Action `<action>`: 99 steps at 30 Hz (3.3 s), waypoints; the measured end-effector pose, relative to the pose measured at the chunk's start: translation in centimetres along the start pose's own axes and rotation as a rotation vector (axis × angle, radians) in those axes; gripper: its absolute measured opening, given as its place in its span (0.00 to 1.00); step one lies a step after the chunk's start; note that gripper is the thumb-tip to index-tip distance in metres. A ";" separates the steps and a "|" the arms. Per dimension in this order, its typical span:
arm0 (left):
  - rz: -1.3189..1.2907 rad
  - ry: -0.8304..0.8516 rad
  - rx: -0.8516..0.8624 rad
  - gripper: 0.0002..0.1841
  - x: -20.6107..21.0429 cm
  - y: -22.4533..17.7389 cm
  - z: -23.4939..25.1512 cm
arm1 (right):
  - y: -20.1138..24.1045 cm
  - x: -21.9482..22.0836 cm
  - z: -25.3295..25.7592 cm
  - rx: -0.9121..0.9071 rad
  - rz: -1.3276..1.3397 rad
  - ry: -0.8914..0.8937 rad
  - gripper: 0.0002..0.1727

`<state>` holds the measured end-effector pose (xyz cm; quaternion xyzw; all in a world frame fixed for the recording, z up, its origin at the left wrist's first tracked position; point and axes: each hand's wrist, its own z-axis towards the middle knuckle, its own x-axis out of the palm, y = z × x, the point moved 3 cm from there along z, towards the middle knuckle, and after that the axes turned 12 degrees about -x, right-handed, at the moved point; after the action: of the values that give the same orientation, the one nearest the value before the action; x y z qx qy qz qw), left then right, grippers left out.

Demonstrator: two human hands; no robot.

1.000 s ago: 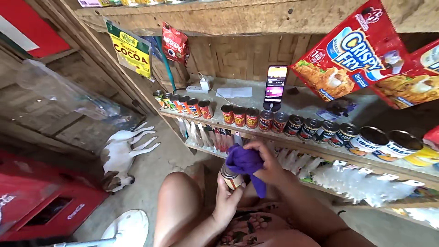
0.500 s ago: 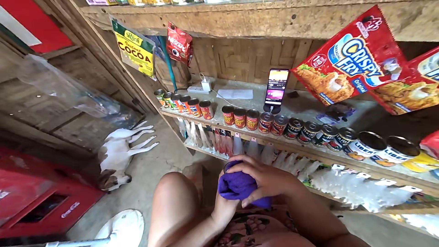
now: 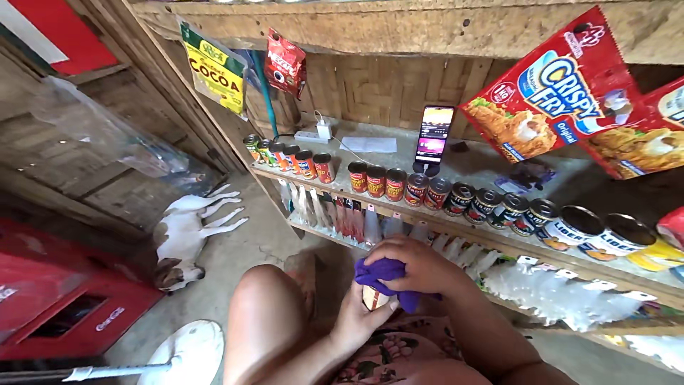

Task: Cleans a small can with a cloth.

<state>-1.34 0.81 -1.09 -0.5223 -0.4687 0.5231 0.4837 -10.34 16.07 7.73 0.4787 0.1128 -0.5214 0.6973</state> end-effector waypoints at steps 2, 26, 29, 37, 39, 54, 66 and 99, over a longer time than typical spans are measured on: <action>0.021 0.036 0.006 0.37 0.2 -0.2 -0.2 | 0.1 -0.2 -0.1 -0.031 0.035 0.032 0.19; 0.003 0.040 -0.013 0.40 0.0 0.0 -0.1 | 0.1 -0.6 -0.5 -0.010 0.125 0.111 0.24; -0.007 0.046 -0.030 0.41 -0.1 -0.1 -0.1 | 0.3 -0.4 -0.4 -0.015 0.134 0.113 0.33; 0.008 -0.010 -0.042 0.39 -0.3 0.0 0.0 | -0.1 -0.4 -0.1 -0.015 0.173 0.071 0.24; 0.009 0.012 -0.036 0.40 -0.4 0.1 0.0 | 0.1 -0.7 -0.1 -0.047 0.163 0.077 0.18; 0.101 0.055 -0.090 0.41 -0.1 0.3 -0.2 | -0.3 -0.1 0.1 -0.009 0.014 0.172 0.12; 0.122 -0.084 -0.009 0.40 -0.7 -1.0 -0.1 | -0.4 -1.2 -0.3 0.078 -0.108 0.232 0.12; 0.141 0.022 -0.055 0.42 -0.2 -0.2 -0.2 | 0.2 -0.3 0.2 -0.028 -0.095 0.112 0.16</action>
<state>-1.09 0.64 -0.85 -0.5730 -0.4394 0.5369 0.4362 -10.39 16.14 8.13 0.4912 0.1816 -0.5248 0.6711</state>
